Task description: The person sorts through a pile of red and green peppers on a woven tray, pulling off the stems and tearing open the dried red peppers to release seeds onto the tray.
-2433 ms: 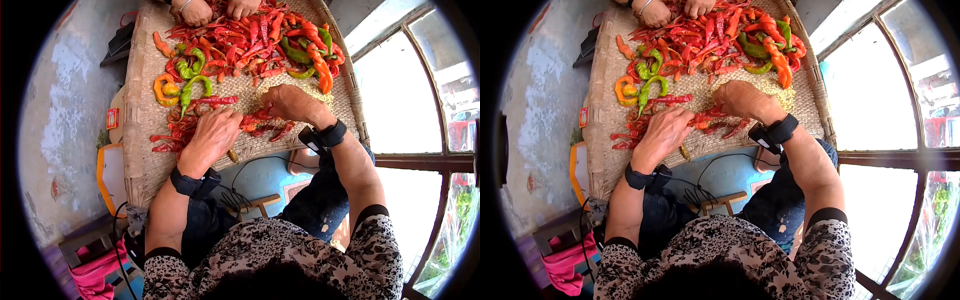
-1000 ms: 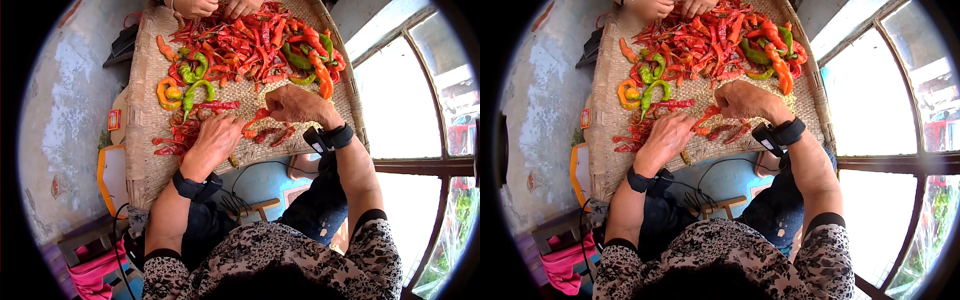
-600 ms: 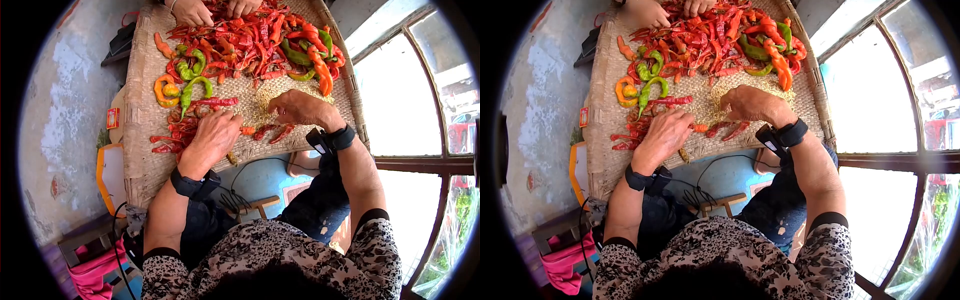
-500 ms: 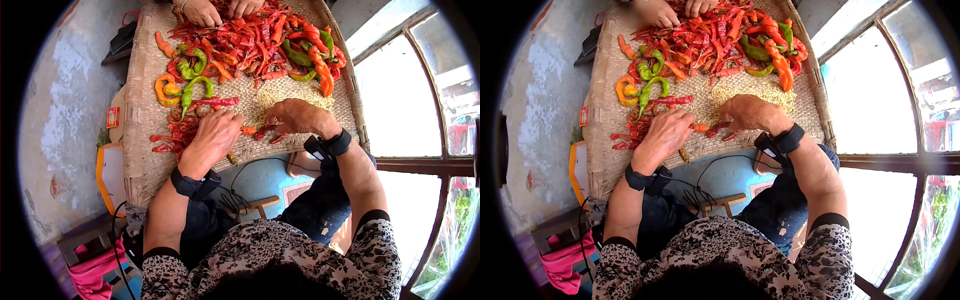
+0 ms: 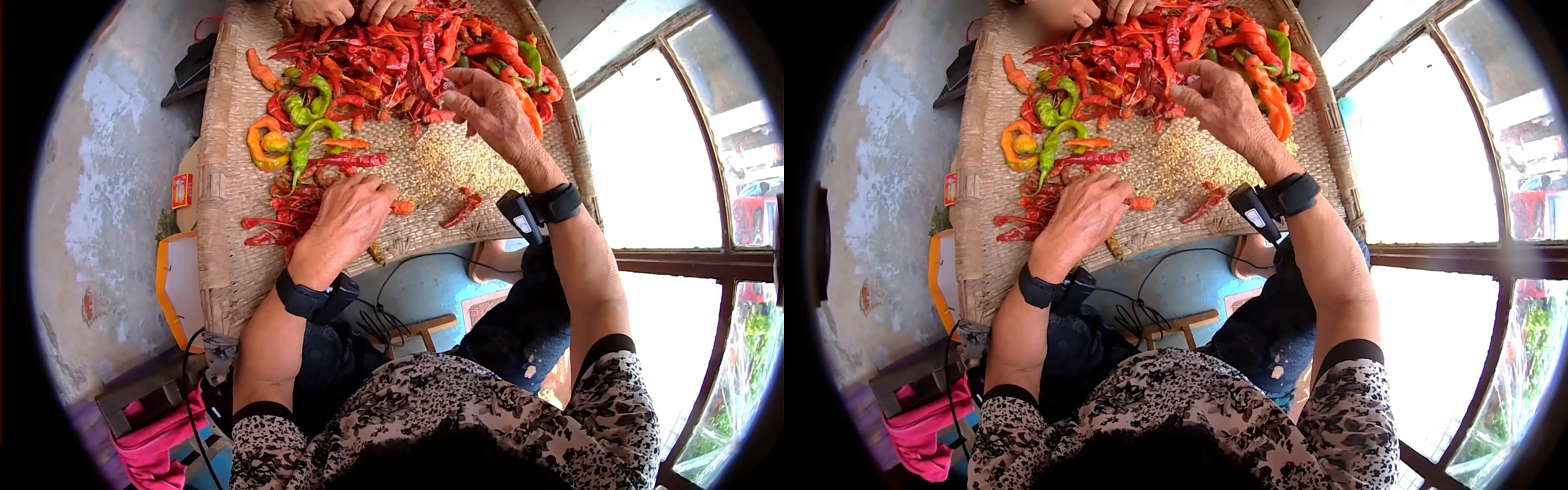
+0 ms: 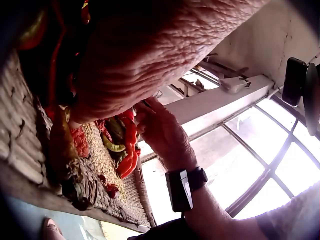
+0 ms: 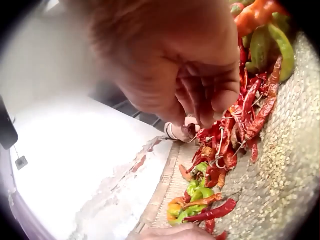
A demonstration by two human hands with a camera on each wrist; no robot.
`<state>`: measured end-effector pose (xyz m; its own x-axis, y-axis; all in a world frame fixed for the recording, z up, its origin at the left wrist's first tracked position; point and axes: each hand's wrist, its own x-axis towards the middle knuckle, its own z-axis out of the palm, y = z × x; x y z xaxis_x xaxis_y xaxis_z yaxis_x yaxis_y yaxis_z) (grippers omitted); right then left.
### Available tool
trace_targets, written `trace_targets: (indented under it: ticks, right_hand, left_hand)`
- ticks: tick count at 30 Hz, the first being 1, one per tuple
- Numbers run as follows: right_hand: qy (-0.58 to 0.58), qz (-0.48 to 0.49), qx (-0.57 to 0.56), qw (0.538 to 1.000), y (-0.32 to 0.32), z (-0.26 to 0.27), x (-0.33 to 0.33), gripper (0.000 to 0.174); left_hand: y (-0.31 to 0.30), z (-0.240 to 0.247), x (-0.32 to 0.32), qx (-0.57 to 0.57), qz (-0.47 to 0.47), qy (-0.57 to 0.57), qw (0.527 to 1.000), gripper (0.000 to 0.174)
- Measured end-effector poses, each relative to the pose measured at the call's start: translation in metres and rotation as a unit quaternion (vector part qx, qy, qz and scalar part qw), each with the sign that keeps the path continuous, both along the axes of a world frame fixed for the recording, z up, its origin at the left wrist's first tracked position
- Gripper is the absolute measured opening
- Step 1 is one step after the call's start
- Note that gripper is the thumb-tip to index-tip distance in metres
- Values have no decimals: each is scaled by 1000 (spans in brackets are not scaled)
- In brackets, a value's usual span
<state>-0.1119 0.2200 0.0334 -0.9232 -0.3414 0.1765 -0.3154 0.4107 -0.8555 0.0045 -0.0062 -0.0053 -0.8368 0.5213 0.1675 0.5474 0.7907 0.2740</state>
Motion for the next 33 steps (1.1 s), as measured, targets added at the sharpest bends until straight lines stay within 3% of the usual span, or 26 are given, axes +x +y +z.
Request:
trace_targets:
  ticks: [1, 3, 6, 9, 14, 16, 20, 22, 23, 25, 27, 28, 30, 31, 33]
  right_hand:
    - [1, 0, 0, 1000, 1, -1, -2, 35]
    - [134, 17, 30, 990, 2, -2, -2, 46]
    - [30, 235, 221, 946, -5, -9, 26, 49]
    - [37, 301, 304, 903, -22, -18, 54, 37]
    - [55, 274, 297, 913, -30, -36, 55, 25]
    - [-47, 300, 280, 911, -30, -20, 55, 23]
    - [-76, 308, 240, 917, -28, -9, 53, 19]
    - [-223, 317, 278, 879, -28, 0, 50, 16]
    - [-223, 317, 278, 879, -24, -3, 44, 16]
    - [-22, 351, 289, 890, -10, -13, 27, 16]
    - [33, 175, 128, 976, -9, -5, 18, 38]
    - [38, 92, 39, 994, -6, -5, 9, 50]
    - [122, -23, 14, 992, 2, -4, -5, 52]
    - [123, -23, 13, 992, 8, -4, -4, 52]
    - [99, 118, 206, 966, 22, -3, 1, 53]
  left_hand:
    - [0, 0, 0, 0, 0, 1, 1000, 12]
    - [0, 1, 0, 29, -1, 3, 1000, 11]
    - [3, 0, -2, 55, 12, 16, 998, 10]
    - [4, 4, -1, 58, 22, 5, 998, 9]
    - [5, 6, -1, 82, 28, -3, 996, 10]
    - [5, 7, 0, 81, 32, -6, 996, 10]
    - [4, 8, 0, 91, 7, -23, 996, 14]
    - [3, 5, 0, 79, 2, -21, 997, 16]
    - [2, 2, 0, 69, 4, -11, 998, 16]
    - [1, 1, 0, 59, 4, -3, 998, 16]
    - [2, 1, 0, 42, 8, -7, 999, 16]
    - [2, 2, 0, 43, 9, -6, 999, 16]
    - [2, 2, 0, 35, 15, -16, 999, 16]
    - [2, 2, 0, 34, 15, -15, 999, 16]
    - [2, 2, 0, 30, 17, -21, 999, 16]
